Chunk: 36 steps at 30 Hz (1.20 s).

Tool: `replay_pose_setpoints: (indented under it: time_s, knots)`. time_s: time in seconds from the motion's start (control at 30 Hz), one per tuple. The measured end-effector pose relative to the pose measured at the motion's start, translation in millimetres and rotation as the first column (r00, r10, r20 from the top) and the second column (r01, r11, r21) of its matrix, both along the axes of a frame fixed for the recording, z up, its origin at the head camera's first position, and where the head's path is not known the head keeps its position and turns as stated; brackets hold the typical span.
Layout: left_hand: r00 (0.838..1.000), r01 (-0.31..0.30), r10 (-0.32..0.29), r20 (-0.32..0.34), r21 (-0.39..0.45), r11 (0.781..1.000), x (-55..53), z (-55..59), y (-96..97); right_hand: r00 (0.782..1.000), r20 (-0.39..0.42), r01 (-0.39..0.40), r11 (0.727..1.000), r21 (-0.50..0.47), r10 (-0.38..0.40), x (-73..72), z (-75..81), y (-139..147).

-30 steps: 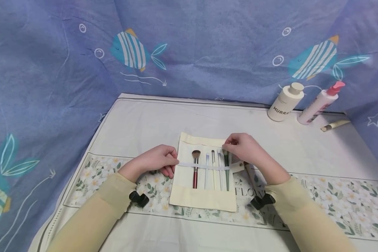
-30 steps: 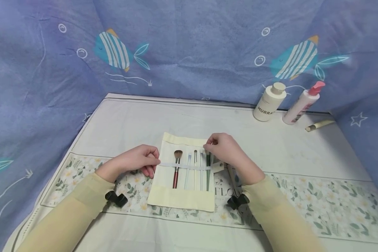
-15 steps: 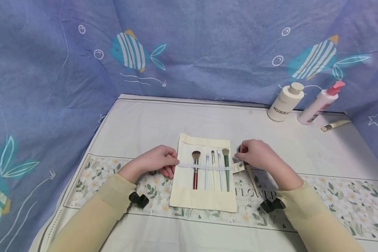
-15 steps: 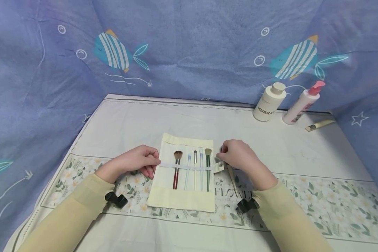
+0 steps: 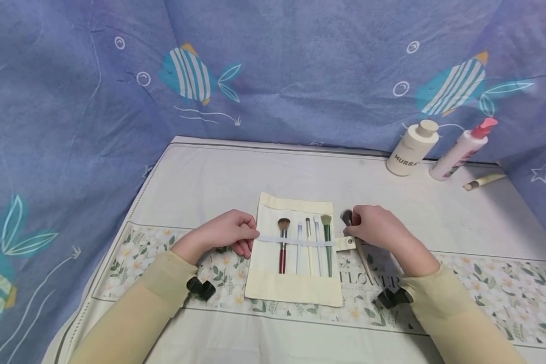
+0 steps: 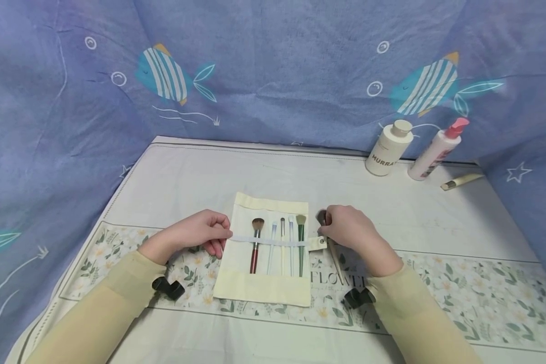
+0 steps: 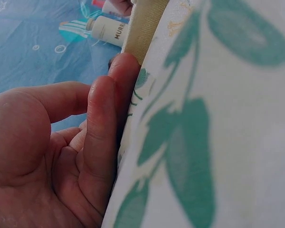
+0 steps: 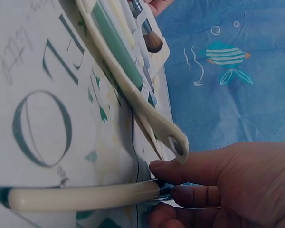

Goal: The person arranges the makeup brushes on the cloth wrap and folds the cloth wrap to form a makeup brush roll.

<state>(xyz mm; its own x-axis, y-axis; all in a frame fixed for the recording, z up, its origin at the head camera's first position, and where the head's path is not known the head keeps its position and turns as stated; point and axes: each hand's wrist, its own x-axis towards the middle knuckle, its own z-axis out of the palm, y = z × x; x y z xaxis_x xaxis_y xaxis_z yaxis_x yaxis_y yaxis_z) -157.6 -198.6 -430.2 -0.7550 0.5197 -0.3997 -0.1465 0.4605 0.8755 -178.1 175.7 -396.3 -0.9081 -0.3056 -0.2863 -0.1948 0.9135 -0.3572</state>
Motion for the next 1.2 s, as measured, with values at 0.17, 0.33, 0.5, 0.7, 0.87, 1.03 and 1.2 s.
replay_pose_setpoints:
  time_s: [0.17, 0.33, 0.5, 0.7, 0.87, 1.03, 1.2]
  knots:
    - [1.000, 0.000, 0.000, -0.002, -0.002, 1.000, 0.7, -0.5, -0.9, 0.999, 0.029, 0.025, 1.000, 0.004, -0.025, -2.6, -3.1, 0.7]
    - [1.000, -0.002, 0.002, -0.004, 0.003, 1.000, 1.3, -0.4, -1.3, 0.998, 0.049, 0.049, 0.999, 0.014, -0.050, -5.5, -4.2, -0.9]
    - [1.000, -0.002, 0.002, -0.005, 0.000, 1.000, 1.7, -0.3, -0.7, 0.998, 0.036, 0.051, 0.998, 0.031, -0.052, -6.2, -4.4, -1.7]
    - [1.000, 0.000, 0.001, -0.013, 0.001, 1.000, 1.3, -0.2, 0.1, 0.997, 0.035, 0.064, 0.997, 0.031, -0.065, -6.2, -3.6, -1.5]
    - [1.000, 0.001, -0.001, -0.016, 0.001, 1.000, 0.7, -0.6, 0.2, 0.995, 0.058, 0.083, 0.996, 0.044, -0.086, -5.6, -1.6, -1.6]
    - [1.000, 0.000, 0.000, -0.020, -0.002, 1.000, 0.1, -1.9, 0.1, 0.996, 0.033, 0.084, 0.995, 0.053, -0.086, -5.3, -1.9, -1.1]
    - [1.000, 0.004, -0.004, -0.011, 0.005, 1.000, -0.5, -2.5, 0.2, 0.995, 0.012, 0.103, 0.994, 0.044, -0.104, -5.8, -1.2, 0.4]
